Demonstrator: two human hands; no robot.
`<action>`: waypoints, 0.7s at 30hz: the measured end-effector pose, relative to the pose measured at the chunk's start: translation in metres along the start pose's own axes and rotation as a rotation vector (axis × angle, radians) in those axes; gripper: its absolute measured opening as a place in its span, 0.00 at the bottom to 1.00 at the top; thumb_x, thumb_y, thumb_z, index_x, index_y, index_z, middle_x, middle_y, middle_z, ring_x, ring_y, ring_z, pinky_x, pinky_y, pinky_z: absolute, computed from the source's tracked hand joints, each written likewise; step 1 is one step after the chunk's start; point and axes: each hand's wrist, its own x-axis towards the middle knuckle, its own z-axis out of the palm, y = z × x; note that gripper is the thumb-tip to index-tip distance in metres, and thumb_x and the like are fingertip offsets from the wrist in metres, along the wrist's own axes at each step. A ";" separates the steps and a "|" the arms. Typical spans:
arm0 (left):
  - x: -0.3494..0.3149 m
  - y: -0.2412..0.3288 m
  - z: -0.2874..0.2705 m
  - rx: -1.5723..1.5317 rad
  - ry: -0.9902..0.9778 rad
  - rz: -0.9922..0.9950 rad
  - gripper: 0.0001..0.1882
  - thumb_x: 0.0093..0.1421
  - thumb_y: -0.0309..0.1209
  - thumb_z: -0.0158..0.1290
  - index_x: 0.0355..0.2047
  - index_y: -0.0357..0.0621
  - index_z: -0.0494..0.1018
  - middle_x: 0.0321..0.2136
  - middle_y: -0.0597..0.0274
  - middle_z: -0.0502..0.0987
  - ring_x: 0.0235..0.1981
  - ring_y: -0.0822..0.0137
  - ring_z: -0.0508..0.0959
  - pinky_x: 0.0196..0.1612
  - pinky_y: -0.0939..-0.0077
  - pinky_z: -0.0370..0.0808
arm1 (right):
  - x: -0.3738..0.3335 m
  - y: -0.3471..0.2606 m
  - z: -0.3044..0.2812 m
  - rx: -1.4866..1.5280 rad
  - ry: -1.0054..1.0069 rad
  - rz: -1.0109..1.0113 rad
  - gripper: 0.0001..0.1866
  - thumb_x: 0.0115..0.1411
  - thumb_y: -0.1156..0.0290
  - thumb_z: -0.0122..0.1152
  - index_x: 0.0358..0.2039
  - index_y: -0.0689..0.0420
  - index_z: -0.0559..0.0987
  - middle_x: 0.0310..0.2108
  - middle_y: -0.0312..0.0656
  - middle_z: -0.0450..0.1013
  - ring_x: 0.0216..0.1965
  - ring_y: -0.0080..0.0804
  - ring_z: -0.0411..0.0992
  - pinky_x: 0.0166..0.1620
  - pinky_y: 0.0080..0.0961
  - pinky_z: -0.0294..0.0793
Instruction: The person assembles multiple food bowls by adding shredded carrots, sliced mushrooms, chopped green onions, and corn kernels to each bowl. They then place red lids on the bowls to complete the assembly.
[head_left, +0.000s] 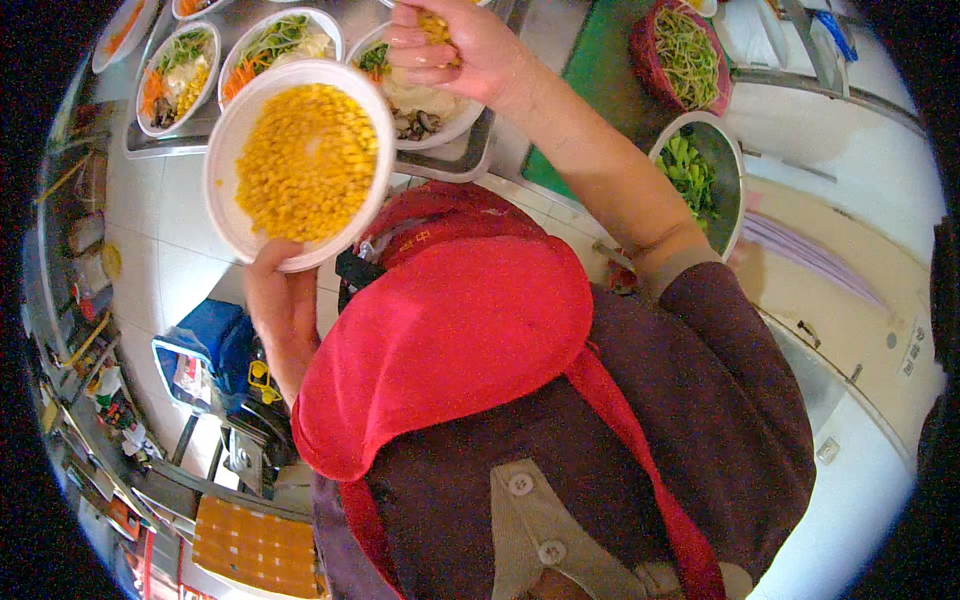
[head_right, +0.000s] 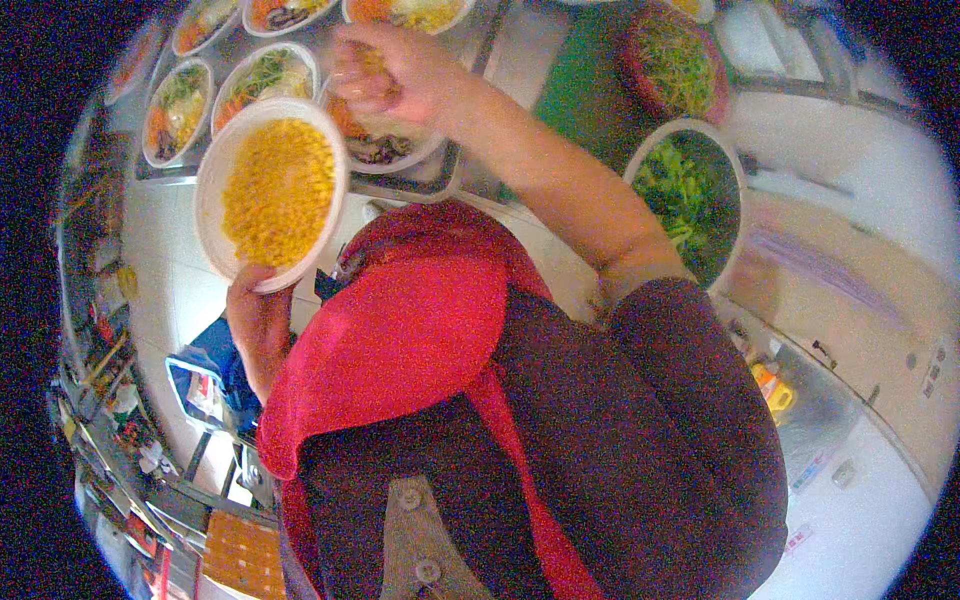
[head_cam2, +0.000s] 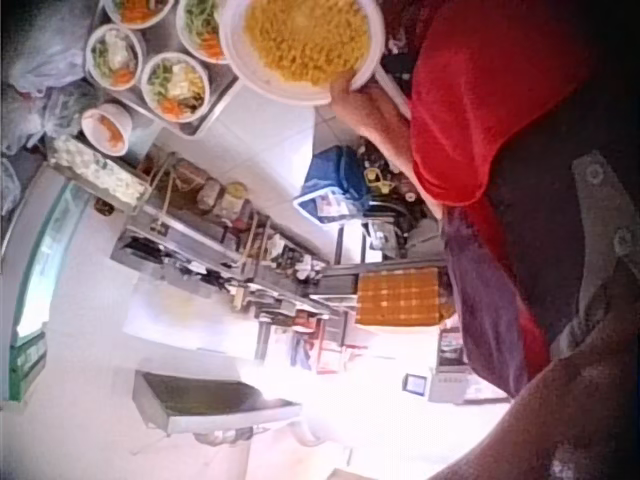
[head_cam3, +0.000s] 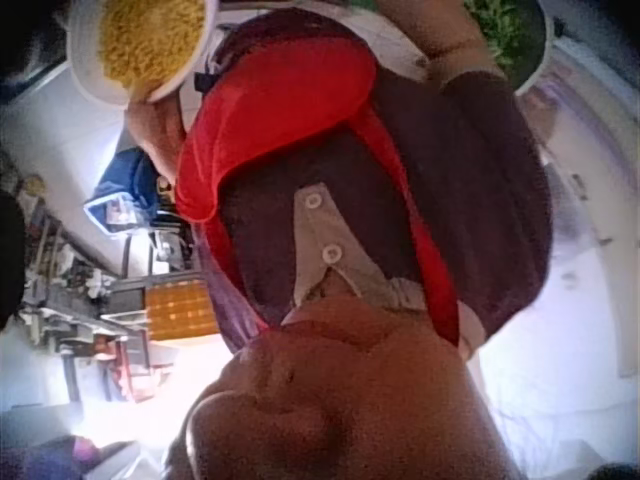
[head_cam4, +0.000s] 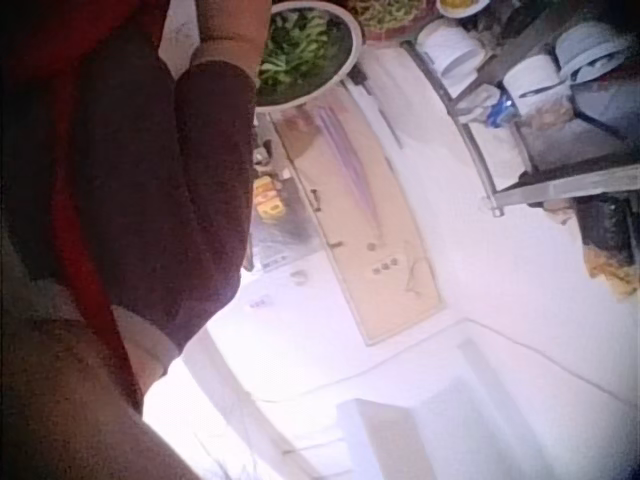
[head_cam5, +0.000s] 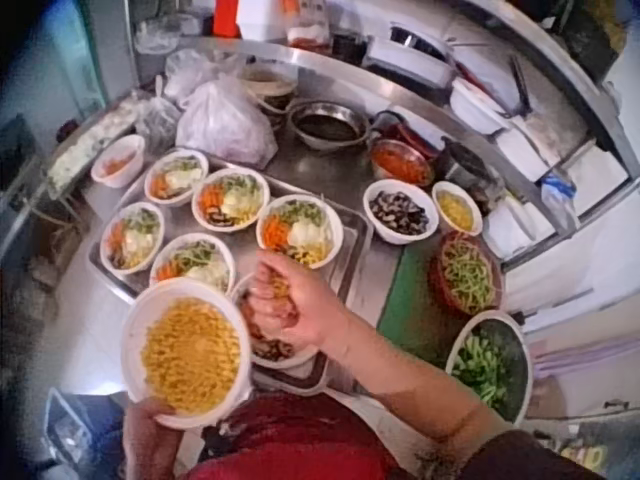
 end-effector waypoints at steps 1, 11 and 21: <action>0.000 0.000 -0.007 -0.002 0.040 0.018 0.32 0.41 0.19 0.44 0.52 0.30 0.56 0.46 0.50 0.67 0.48 0.53 0.69 0.50 0.62 0.69 | -0.012 -0.002 -0.010 -0.217 0.031 -0.034 0.15 0.57 0.61 0.50 0.17 0.54 0.66 0.14 0.31 0.59 0.11 0.16 0.52 0.11 0.14 0.47; -0.007 0.002 -0.024 -0.083 0.110 0.116 0.37 0.40 0.16 0.41 0.56 0.33 0.49 0.51 0.46 0.62 0.52 0.49 0.66 0.51 0.53 0.69 | -0.028 0.037 -0.062 -1.099 0.230 -0.175 0.14 0.57 0.64 0.46 0.22 0.60 0.72 0.20 0.37 0.69 0.24 0.24 0.67 0.30 0.18 0.65; -0.014 -0.006 -0.019 -0.010 0.187 0.148 0.36 0.41 0.17 0.42 0.55 0.33 0.51 0.50 0.46 0.63 0.51 0.49 0.67 0.51 0.53 0.68 | -0.037 0.023 -0.073 -1.420 0.277 -0.276 0.10 0.57 0.69 0.48 0.32 0.62 0.74 0.26 0.36 0.74 0.30 0.21 0.71 0.37 0.17 0.70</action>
